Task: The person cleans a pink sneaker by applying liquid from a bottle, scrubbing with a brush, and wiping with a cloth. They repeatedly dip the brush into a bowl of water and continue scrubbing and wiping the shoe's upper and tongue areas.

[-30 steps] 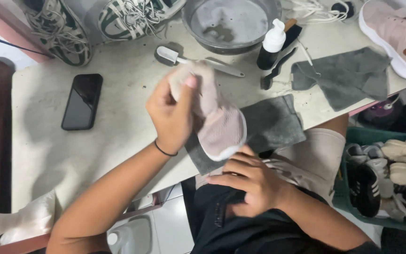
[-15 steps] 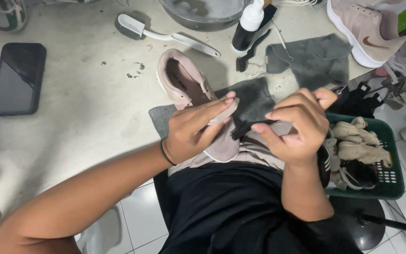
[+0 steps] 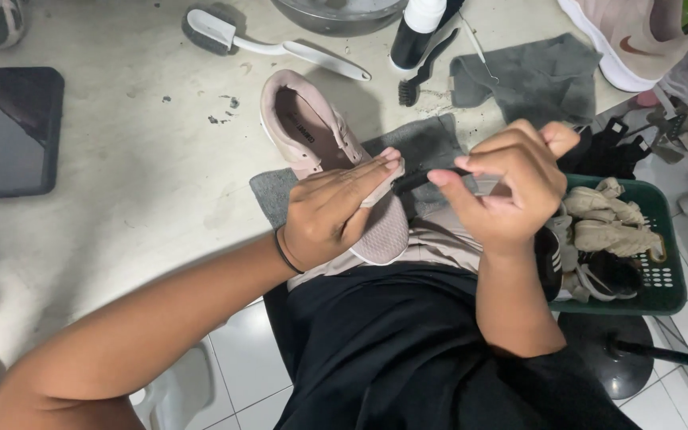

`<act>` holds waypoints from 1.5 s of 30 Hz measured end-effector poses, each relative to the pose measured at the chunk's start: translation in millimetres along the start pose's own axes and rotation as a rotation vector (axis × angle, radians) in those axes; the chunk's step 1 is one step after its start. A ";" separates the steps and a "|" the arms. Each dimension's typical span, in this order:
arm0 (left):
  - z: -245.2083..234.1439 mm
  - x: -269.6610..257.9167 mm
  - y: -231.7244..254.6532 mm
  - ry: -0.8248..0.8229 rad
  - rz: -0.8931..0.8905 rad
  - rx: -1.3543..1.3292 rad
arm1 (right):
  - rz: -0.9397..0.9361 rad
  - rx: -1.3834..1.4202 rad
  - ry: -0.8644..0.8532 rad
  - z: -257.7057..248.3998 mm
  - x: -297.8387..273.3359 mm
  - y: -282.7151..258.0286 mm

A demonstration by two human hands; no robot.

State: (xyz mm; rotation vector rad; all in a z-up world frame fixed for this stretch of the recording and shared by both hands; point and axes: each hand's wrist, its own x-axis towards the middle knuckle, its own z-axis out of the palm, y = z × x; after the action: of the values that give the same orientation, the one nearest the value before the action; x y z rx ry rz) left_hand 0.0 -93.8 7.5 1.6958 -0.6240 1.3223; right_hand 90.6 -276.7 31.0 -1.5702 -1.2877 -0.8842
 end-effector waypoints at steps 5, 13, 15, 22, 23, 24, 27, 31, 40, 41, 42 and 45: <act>1.3 1.0 -2.7 -0.012 0.024 0.027 | 0.024 0.003 0.002 8.3 13.5 -18.5; 2.5 -0.7 -2.1 -0.002 0.023 0.061 | 0.057 0.101 0.018 6.2 -26.2 22.2; 5.1 -4.1 -3.5 0.007 0.024 0.063 | 0.057 0.093 0.015 1.6 -25.0 22.4; -10.2 -13.9 -5.7 -0.252 0.011 0.134 | 0.181 -0.067 -0.014 -3.3 -2.6 -2.3; -11.0 -14.3 -5.5 -0.252 0.012 0.132 | 0.180 -0.070 -0.014 0.6 -2.1 -10.1; -11.7 -14.1 -5.0 -0.268 0.013 0.122 | 0.126 -0.059 -0.045 4.0 -1.1 -17.8; -10.6 -11.7 -6.5 -0.282 0.029 0.123 | 0.068 -0.062 -0.034 -1.3 -10.3 3.1; -9.9 -11.2 -6.6 -0.274 0.054 0.133 | -0.038 -0.093 -0.024 0.9 -14.7 9.1; -11.9 -5.2 -2.2 -0.340 0.086 0.149 | -0.081 -0.174 -0.091 -7.1 9.5 -23.1; -11.5 -4.3 -1.2 -0.345 0.085 0.148 | -0.076 -0.173 -0.089 -11.9 8.4 -14.7; -11.6 -3.5 0.0 -0.335 0.088 0.156 | -0.073 -0.176 -0.069 -16.5 7.1 -6.6; -10.6 -3.6 0.3 -0.329 0.087 0.144 | -0.126 -0.165 -0.048 -12.6 -5.2 2.5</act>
State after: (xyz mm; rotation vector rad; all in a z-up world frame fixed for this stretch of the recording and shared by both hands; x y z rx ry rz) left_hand -6.8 -85.3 4.8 2.0474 -0.8146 1.1788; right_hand 92.1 -290.4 30.1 -1.6604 -1.3895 -1.0604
